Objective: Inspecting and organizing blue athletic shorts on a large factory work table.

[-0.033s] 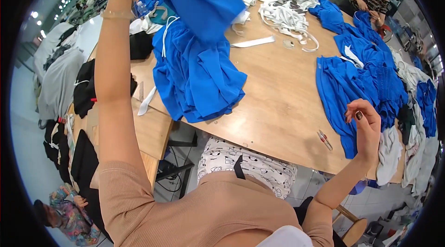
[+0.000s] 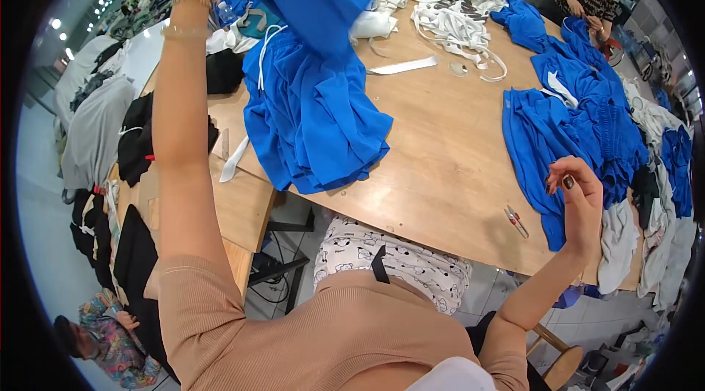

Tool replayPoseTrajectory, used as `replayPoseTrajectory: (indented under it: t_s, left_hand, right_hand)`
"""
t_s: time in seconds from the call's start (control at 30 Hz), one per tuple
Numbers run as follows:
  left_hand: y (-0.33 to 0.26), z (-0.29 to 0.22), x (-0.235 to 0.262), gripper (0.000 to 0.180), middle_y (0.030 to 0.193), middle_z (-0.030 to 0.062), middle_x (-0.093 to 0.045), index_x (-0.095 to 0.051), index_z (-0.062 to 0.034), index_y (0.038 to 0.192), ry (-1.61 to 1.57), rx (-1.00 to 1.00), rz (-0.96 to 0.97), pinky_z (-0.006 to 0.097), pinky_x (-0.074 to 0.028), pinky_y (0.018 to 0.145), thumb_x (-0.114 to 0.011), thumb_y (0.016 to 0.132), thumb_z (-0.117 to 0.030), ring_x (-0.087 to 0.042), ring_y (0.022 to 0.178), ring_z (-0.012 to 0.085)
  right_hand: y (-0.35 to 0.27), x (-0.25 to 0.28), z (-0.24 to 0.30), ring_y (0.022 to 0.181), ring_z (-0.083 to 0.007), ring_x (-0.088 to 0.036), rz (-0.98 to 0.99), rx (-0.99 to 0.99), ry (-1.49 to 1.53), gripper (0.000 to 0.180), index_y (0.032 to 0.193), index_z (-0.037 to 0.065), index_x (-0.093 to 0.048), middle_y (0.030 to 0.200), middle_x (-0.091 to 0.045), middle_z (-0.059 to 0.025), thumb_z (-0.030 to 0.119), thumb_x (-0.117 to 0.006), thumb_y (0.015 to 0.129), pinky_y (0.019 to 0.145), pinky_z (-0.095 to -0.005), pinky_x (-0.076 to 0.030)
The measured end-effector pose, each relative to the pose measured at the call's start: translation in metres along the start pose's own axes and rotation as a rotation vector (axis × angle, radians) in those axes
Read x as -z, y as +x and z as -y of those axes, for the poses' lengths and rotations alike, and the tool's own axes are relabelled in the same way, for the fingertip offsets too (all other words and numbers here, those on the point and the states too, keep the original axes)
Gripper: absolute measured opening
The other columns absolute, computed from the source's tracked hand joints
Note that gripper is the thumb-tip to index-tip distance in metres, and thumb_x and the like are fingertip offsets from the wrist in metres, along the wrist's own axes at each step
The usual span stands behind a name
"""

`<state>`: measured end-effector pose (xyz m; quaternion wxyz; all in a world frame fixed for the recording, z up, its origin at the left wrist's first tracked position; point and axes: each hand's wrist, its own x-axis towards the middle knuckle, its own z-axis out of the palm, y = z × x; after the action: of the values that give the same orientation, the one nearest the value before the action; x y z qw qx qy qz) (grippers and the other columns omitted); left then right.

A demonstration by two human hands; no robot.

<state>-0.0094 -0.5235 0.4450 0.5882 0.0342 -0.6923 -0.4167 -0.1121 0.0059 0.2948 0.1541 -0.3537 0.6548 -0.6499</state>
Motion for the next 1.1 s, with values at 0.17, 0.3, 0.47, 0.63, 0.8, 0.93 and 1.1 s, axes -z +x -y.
replayPoseTrajectory:
  t_s: [0.17,0.3,0.47,0.63,0.8,0.93,1.1]
  left_hand:
    - [-0.111,0.035,0.027,0.039,0.104,0.0084,-0.060,-0.049,-0.0033,0.121,0.215,0.153,0.379,0.029,-0.048,0.086,-0.052,0.082,-0.001,-0.061,0.093,0.0165]
    - [-0.243,0.029,0.034,0.037,0.105,0.0092,-0.054,-0.054,-0.0052,0.107,0.491,0.129,0.664,0.028,-0.045,0.078,-0.050,0.071,0.003,-0.056,0.094,0.0216]
    - [-0.331,0.019,0.043,0.031,0.100,0.0114,-0.051,-0.054,-0.0063,0.101,0.514,0.350,0.822,0.033,-0.046,0.077,-0.055,0.071,0.002,-0.056,0.090,0.0286]
    - [-0.335,0.019,0.039,0.036,0.100,0.0107,-0.052,-0.055,-0.0053,0.102,0.464,0.424,0.782,0.029,-0.044,0.072,-0.049,0.069,0.005,-0.056,0.085,0.0258]
    - [-0.306,0.000,0.042,0.038,0.102,0.0115,-0.061,-0.065,-0.0028,0.097,0.368,0.702,0.961,0.029,-0.049,0.061,-0.043,0.069,0.009,-0.062,0.069,0.0217]
    - [-0.260,0.002,0.040,0.030,0.097,0.0133,-0.063,-0.065,-0.0013,0.102,0.547,0.796,0.914,0.028,-0.050,0.051,-0.047,0.078,0.005,-0.063,0.059,0.0198]
    - [-0.223,0.076,-0.019,0.020,0.109,0.0113,-0.060,-0.066,-0.0099,0.099,0.667,0.140,0.908,0.041,-0.042,0.090,-0.060,0.080,-0.012,-0.054,0.104,0.0327]
  right_hand:
    - [0.001,-0.004,-0.025,0.072,-0.0092,-0.053,0.009,-0.076,0.077,0.017,0.096,-0.003,-0.060,0.082,-0.059,-0.0059,0.009,-0.055,0.087,0.066,-0.0219,-0.041]
    - [0.002,-0.011,-0.039,0.072,-0.0090,-0.053,0.020,-0.186,0.099,0.016,0.097,-0.002,-0.061,0.080,-0.059,-0.0045,0.009,-0.054,0.088,0.066,-0.0217,-0.041]
    - [0.010,-0.017,-0.069,0.076,-0.0113,-0.057,0.089,-0.334,0.056,0.019,0.100,-0.003,-0.061,0.085,-0.062,-0.0059,0.009,-0.051,0.090,0.069,-0.0228,-0.044]
    - [0.030,-0.060,-0.123,0.090,-0.0134,-0.059,0.104,-0.440,0.024,0.023,0.102,0.002,-0.062,0.096,-0.062,-0.0055,0.002,-0.052,0.081,0.078,-0.0277,-0.048]
    - [0.039,-0.140,-0.163,0.105,-0.0249,-0.050,0.236,-0.279,-0.176,0.027,0.106,0.006,-0.058,0.123,-0.046,-0.0149,0.020,-0.061,0.082,0.087,-0.0337,-0.044]
    - [0.052,-0.214,-0.160,0.126,-0.0407,-0.035,0.174,0.124,-0.432,0.060,0.132,0.015,-0.044,0.139,-0.033,-0.0198,0.035,-0.066,0.080,0.102,-0.0458,-0.034]
    - [0.053,-0.286,-0.147,0.135,-0.0516,-0.009,0.470,0.263,-0.653,0.060,0.133,0.028,-0.047,0.151,-0.015,-0.0164,0.037,-0.066,0.078,0.095,-0.0739,-0.020]
